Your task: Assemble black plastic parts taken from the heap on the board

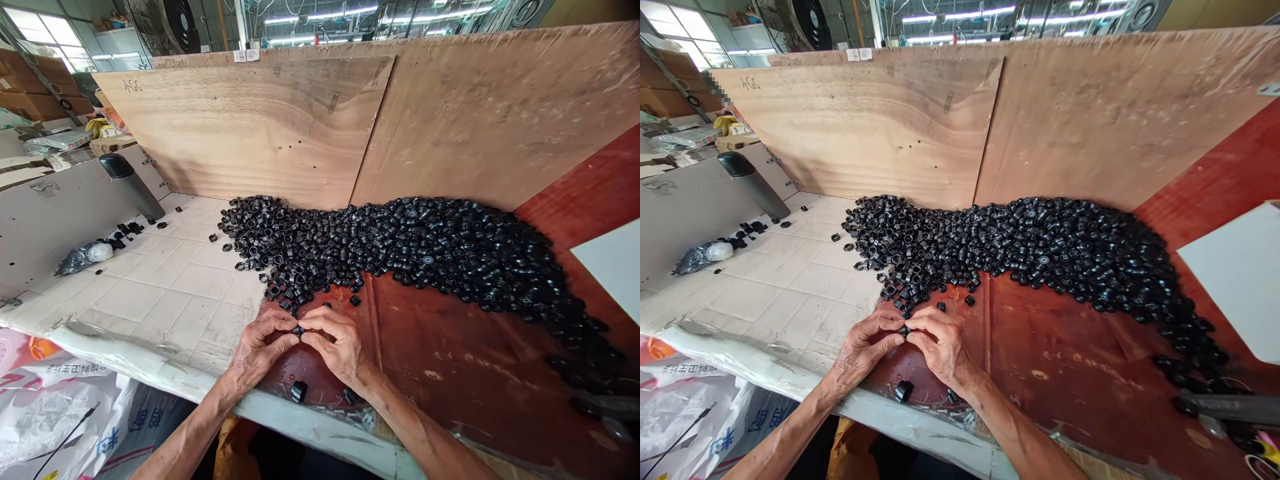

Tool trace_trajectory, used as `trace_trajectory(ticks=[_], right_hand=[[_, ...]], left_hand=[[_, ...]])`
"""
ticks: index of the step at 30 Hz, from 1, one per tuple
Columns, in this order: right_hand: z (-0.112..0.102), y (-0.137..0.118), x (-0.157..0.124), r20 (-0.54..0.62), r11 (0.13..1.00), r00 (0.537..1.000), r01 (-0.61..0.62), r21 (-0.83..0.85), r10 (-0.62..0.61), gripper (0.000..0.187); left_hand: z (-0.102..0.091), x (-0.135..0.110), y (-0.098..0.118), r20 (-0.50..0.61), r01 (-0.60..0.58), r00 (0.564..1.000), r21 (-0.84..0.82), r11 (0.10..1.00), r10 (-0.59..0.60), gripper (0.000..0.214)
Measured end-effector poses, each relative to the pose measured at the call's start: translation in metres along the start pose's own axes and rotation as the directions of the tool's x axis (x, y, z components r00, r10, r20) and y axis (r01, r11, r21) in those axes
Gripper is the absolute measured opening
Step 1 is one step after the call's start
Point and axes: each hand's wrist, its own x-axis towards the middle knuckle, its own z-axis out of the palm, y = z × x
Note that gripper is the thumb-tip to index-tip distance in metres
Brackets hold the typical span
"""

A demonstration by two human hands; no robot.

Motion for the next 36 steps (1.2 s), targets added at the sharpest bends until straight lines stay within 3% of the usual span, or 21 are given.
trace_trajectory(ticks=[5,9,13,18,21,23,29,33,36], right_hand=[[0.003,-0.003,-0.001,-0.028,0.994,0.994,-0.109,0.016,0.11,0.016],[0.007,-0.001,-0.006,0.015,0.977,0.977,-0.212,0.004,0.212,0.022],[0.007,0.0,-0.008,0.063,0.974,0.975,-0.206,-0.091,0.212,0.019],[0.003,-0.005,-0.006,0.099,0.986,0.989,-0.1,-0.13,0.114,0.013],[0.003,-0.004,-0.006,0.099,0.968,0.985,-0.116,-0.222,0.141,0.039],[0.004,-0.004,-0.006,0.087,0.963,0.982,-0.144,-0.227,0.167,0.045],[0.003,-0.011,-0.003,0.106,0.973,0.976,-0.172,-0.151,0.189,0.038],[0.001,-0.014,-0.001,0.113,0.978,0.974,-0.185,-0.098,0.196,0.016],[0.0,-0.014,0.0,0.082,0.978,0.98,-0.169,-0.119,0.18,0.017]], left_hand=[[0.004,-0.002,-0.007,0.027,0.198,0.98,-0.248,0.948,-0.197,0.023],[0.006,-0.004,-0.008,0.088,0.287,0.958,-0.302,0.909,-0.273,0.025],[0.006,-0.005,-0.01,0.1,0.268,0.963,-0.263,0.927,-0.25,0.023],[0.008,-0.003,-0.007,0.078,0.258,0.966,-0.344,0.903,-0.247,0.025],[0.009,-0.002,-0.005,0.063,0.234,0.972,-0.319,0.918,-0.226,0.024],[0.009,-0.001,-0.006,0.04,0.221,0.975,-0.318,0.922,-0.219,0.025],[0.008,-0.002,-0.011,-0.006,0.212,0.974,-0.317,0.924,-0.225,0.026],[0.007,-0.003,-0.01,-0.004,0.217,0.974,-0.282,0.935,-0.228,0.025],[0.007,-0.004,-0.009,0.014,0.227,0.972,-0.277,0.933,-0.233,0.026]])
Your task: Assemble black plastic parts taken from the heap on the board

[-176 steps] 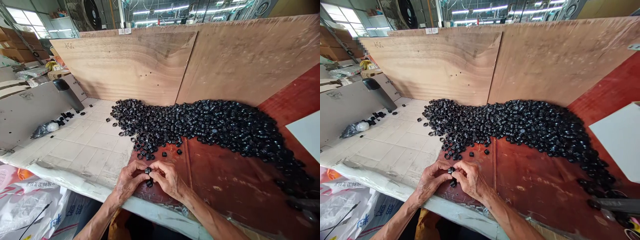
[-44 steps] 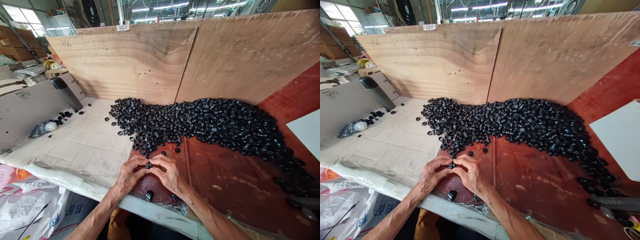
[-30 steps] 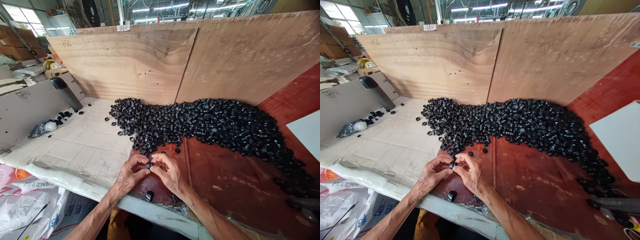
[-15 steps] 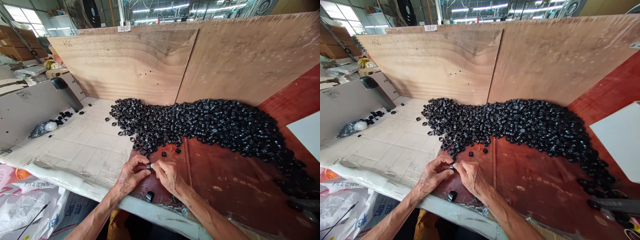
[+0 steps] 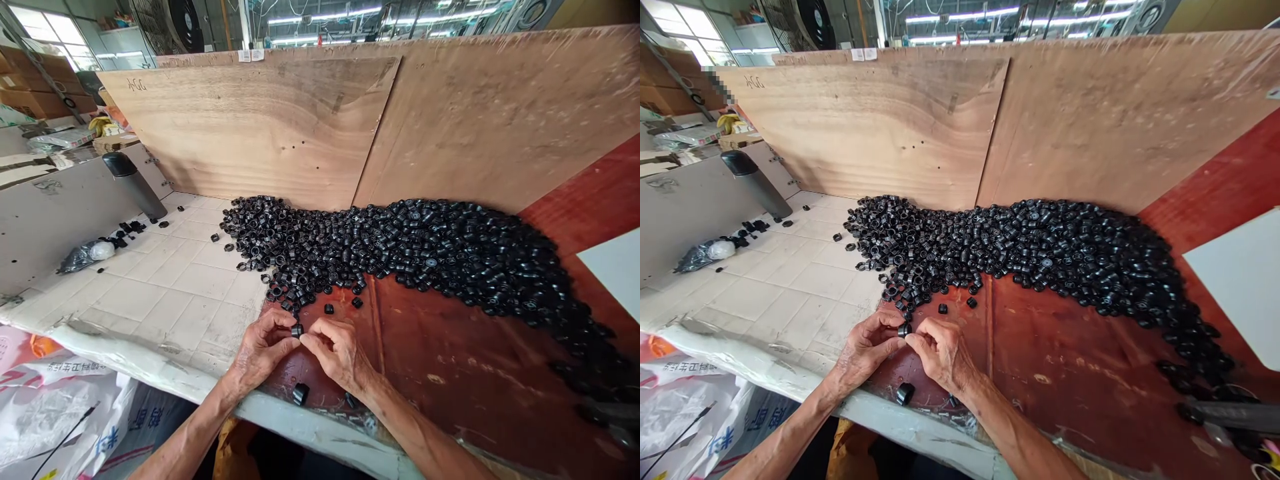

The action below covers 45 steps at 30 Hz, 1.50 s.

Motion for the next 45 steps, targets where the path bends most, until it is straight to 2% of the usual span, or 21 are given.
trace_trajectory(ticks=[4,7,9,10,11,13,14,16,17,19,23,27,30,33,37,39,41,43,45], right_hand=[[0.003,0.001,-0.001,0.022,0.996,1.0,0.008,0.085,-0.01,0.006],[0.005,0.003,-0.003,0.114,0.965,0.98,-0.183,0.19,0.163,0.004],[0.005,0.004,-0.006,0.201,0.931,0.943,-0.304,0.204,0.264,0.002],[0.003,0.005,-0.006,0.221,0.933,0.935,-0.317,0.172,0.277,0.004],[0.001,0.006,-0.007,0.207,0.949,0.942,-0.291,0.118,0.263,0.01],[-0.006,0.011,-0.006,0.064,0.985,0.983,-0.168,-0.035,0.17,0.019],[-0.009,0.015,-0.005,-0.041,0.986,0.993,-0.111,-0.121,0.107,0.018],[-0.013,0.026,-0.001,-0.203,0.96,0.979,-0.052,-0.274,-0.005,0.002],[-0.014,0.033,0.0,-0.221,0.945,0.975,-0.041,-0.325,-0.034,0.013],[-0.013,0.044,0.003,-0.171,0.926,0.984,-0.015,-0.377,-0.053,0.022],[-0.006,0.051,0.003,-0.059,0.926,0.996,0.04,-0.377,-0.067,0.018],[-0.004,0.038,0.002,-0.038,0.968,0.998,0.046,-0.246,-0.057,0.017],[-0.006,0.03,0.005,-0.03,0.99,0.999,0.02,-0.14,-0.025,0.015],[-0.007,0.03,0.007,-0.042,0.994,0.999,-0.024,-0.11,0.019,0.018],[-0.005,0.03,0.005,-0.049,0.992,0.999,-0.023,-0.122,0.017,0.015],[-0.002,0.026,0.003,0.032,0.992,0.997,0.069,-0.108,-0.066,0.023],[0.001,0.021,0.002,0.156,0.978,0.974,0.18,-0.106,-0.162,0.037],[0.003,0.019,0.0,0.277,0.956,0.94,0.247,-0.155,-0.198,0.047],[0.005,0.02,0.0,0.308,0.94,0.937,0.245,-0.236,-0.167,0.047]], left_hand=[[0.0,-0.001,-0.002,0.042,0.001,0.999,0.039,0.999,-0.003,0.024],[-0.003,-0.002,0.001,0.083,-0.106,0.993,0.227,0.968,0.089,0.018],[-0.004,-0.003,0.008,0.166,-0.188,0.977,0.35,0.918,0.137,0.012],[-0.005,-0.003,0.013,0.219,-0.209,0.967,0.394,0.895,0.13,0.009],[-0.004,-0.002,0.017,0.267,-0.22,0.957,0.429,0.876,0.11,0.009],[-0.003,0.0,0.021,0.283,-0.217,0.956,0.504,0.836,0.077,0.016],[-0.003,0.002,0.021,0.241,-0.204,0.967,0.549,0.811,0.08,0.019],[-0.001,0.006,0.015,0.103,-0.161,0.987,0.634,0.756,0.124,0.016],[0.0,0.008,0.011,0.048,-0.142,0.988,0.665,0.733,0.147,0.011],[0.0,0.011,0.001,0.024,-0.155,0.98,0.708,0.689,0.196,0.022],[0.0,0.013,-0.009,0.093,-0.25,0.956,0.758,0.602,0.28,0.024],[-0.001,0.011,-0.007,0.091,-0.247,0.957,0.751,0.613,0.274,0.021],[-0.001,0.01,-0.008,0.041,-0.188,0.97,0.746,0.639,0.238,0.02],[-0.001,0.011,-0.01,-0.03,-0.148,0.969,0.726,0.672,0.245,0.017],[-0.004,0.014,-0.012,-0.224,-0.03,0.944,0.675,0.737,0.243,0.024],[-0.007,0.016,-0.013,-0.245,-0.019,0.935,0.69,0.723,0.258,0.037],[-0.008,0.017,-0.013,-0.19,-0.048,0.945,0.727,0.685,0.267,0.049],[-0.008,0.018,-0.012,-0.14,-0.068,0.955,0.756,0.65,0.263,0.048],[-0.007,0.017,-0.009,-0.125,-0.072,0.958,0.765,0.64,0.257,0.039]])
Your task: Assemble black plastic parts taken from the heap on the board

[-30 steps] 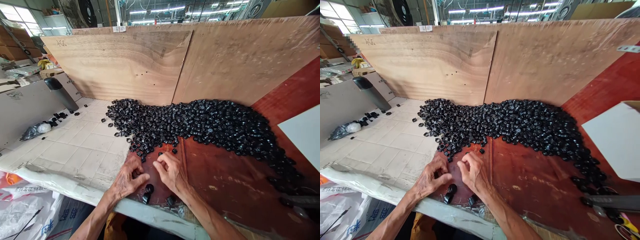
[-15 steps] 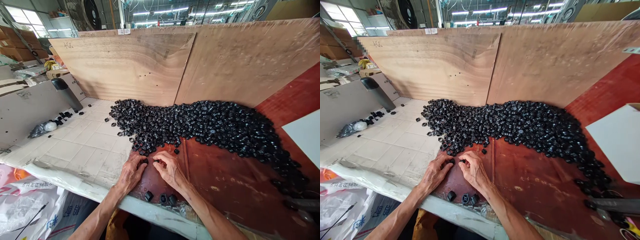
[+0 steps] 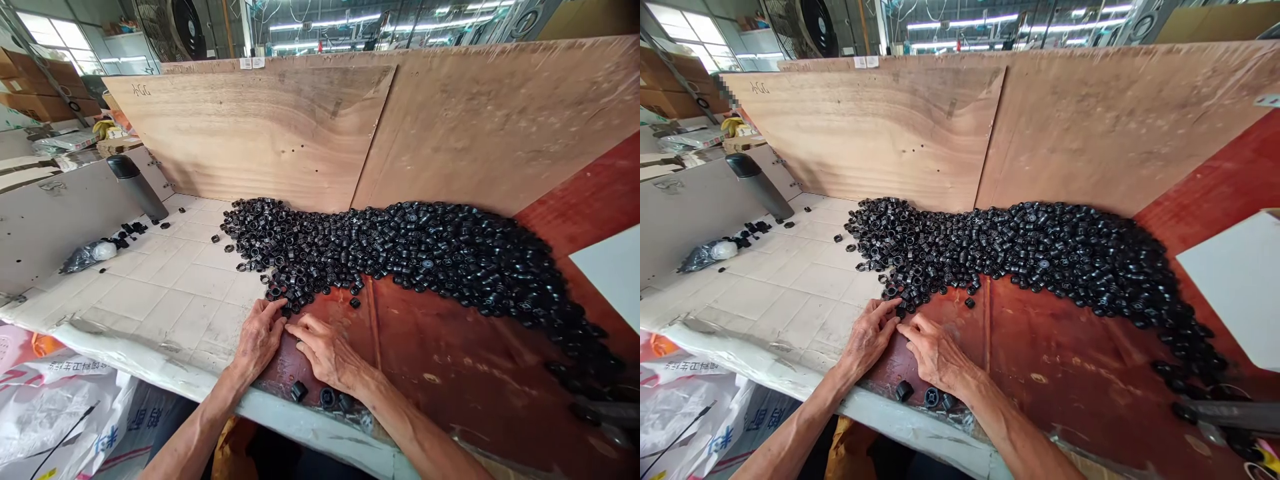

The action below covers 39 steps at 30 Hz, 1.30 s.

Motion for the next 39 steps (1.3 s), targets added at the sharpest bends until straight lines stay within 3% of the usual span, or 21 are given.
trace_trajectory(ticks=[5,8,12,14,16,18,20,22,25,28,31,35,39], right_hand=[[0.001,0.011,-0.003,-0.2,0.984,0.969,-0.164,-0.066,0.148,0.033],[-0.001,0.009,-0.004,-0.246,0.995,0.964,-0.102,0.001,0.099,0.028],[0.0,0.002,-0.004,-0.112,0.998,0.992,-0.048,0.044,0.052,0.034],[0.001,0.002,-0.004,-0.06,0.997,0.995,-0.076,0.013,0.076,0.04],[0.002,0.004,-0.003,-0.095,0.994,0.99,-0.105,0.003,0.105,0.037],[0.002,0.008,-0.002,-0.201,0.99,0.97,-0.129,0.054,0.138,0.027],[0.0,0.01,-0.001,-0.286,0.977,0.942,-0.132,0.165,0.176,0.018],[-0.002,0.009,0.001,-0.294,0.945,0.928,-0.139,0.296,0.229,0.013],[-0.006,0.003,0.004,-0.236,0.868,0.913,-0.198,0.456,0.332,0.019],[-0.009,-0.001,0.005,-0.189,0.814,0.91,-0.219,0.538,0.37,0.024],[-0.01,-0.002,0.005,-0.171,0.794,0.921,-0.194,0.576,0.349,0.02],[-0.008,-0.001,0.004,-0.168,0.759,0.901,-0.222,0.612,0.399,0.018],[-0.01,-0.003,0.004,-0.177,0.74,0.883,-0.238,0.629,0.435,0.018]], left_hand=[[-0.003,-0.001,0.006,0.094,0.003,0.996,-0.005,1.0,-0.002,0.005],[-0.003,-0.001,0.007,0.093,0.023,0.995,0.018,1.0,-0.024,0.008],[-0.003,0.0,0.008,0.139,-0.032,0.99,0.008,0.999,0.03,0.037],[-0.003,-0.001,0.007,0.155,-0.042,0.987,-0.021,0.999,0.044,0.038],[-0.003,-0.001,0.005,0.147,0.004,0.989,-0.056,0.998,0.004,0.034],[-0.003,-0.002,0.003,0.148,0.104,0.985,-0.118,0.987,-0.086,0.029],[-0.003,-0.002,0.004,0.189,0.231,0.964,-0.249,0.941,-0.187,0.028],[-0.005,-0.001,0.007,0.261,0.334,0.935,-0.421,0.843,-0.24,0.027],[-0.009,0.001,0.015,0.369,0.411,0.904,-0.611,0.676,-0.215,0.025],[-0.014,0.002,0.021,0.415,0.447,0.888,-0.681,0.581,-0.196,0.028],[-0.016,0.002,0.023,0.397,0.426,0.9,-0.712,0.558,-0.181,0.032],[-0.015,0.001,0.021,0.391,0.404,0.909,-0.735,0.544,-0.147,0.024],[-0.013,0.001,0.019,0.314,0.363,0.931,-0.76,0.539,-0.185,0.025]])
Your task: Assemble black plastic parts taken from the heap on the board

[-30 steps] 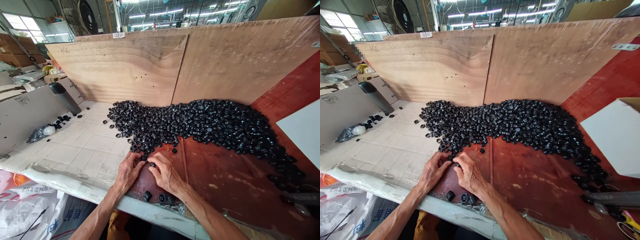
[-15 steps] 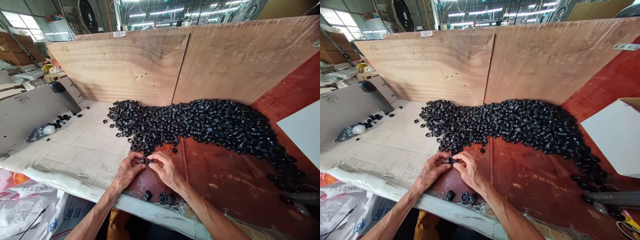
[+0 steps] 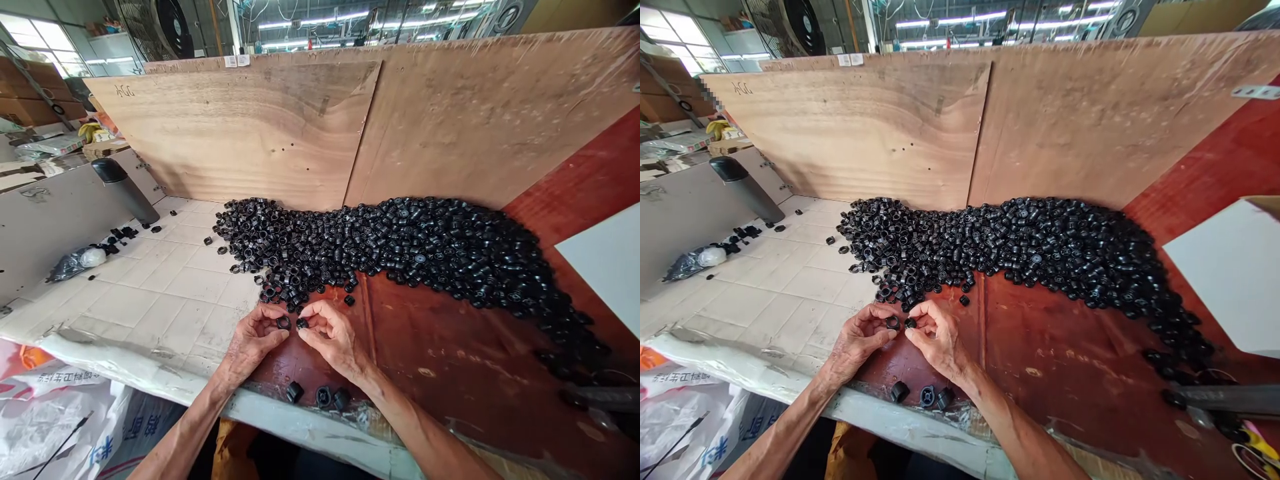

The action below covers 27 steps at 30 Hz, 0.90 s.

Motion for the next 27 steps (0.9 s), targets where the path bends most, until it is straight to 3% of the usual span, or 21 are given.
trace_trajectory(ticks=[3,8,11,14,19,27], right_hand=[[0.001,-0.001,0.001,-0.004,0.999,0.999,0.05,-0.01,-0.05,0.014],[0.003,0.005,0.0,0.037,0.996,0.996,0.083,0.019,-0.083,0.02],[0.003,0.006,0.0,0.014,0.998,0.998,0.063,0.019,-0.063,0.018],[0.002,0.003,0.001,-0.03,0.997,0.997,0.077,0.003,-0.077,0.013],[0.001,-0.001,0.002,-0.064,0.98,0.981,0.176,-0.093,-0.183,0.011],[0.001,-0.005,0.0,0.023,0.932,0.96,0.276,-0.236,-0.279,0.006]], left_hand=[[-0.001,0.0,0.0,-0.023,-0.013,1.0,-0.025,1.0,0.012,0.026],[-0.003,-0.001,0.003,0.05,0.001,0.999,-0.026,1.0,0.001,0.029],[-0.003,-0.001,0.003,0.074,0.014,0.997,0.013,1.0,-0.015,0.037],[-0.002,-0.002,0.003,0.115,0.058,0.992,0.027,0.998,-0.061,0.031],[0.0,-0.002,0.008,0.076,0.1,0.992,-0.036,0.994,-0.097,0.024],[0.001,-0.002,0.003,0.09,0.098,0.991,0.001,0.995,-0.098,0.028]])
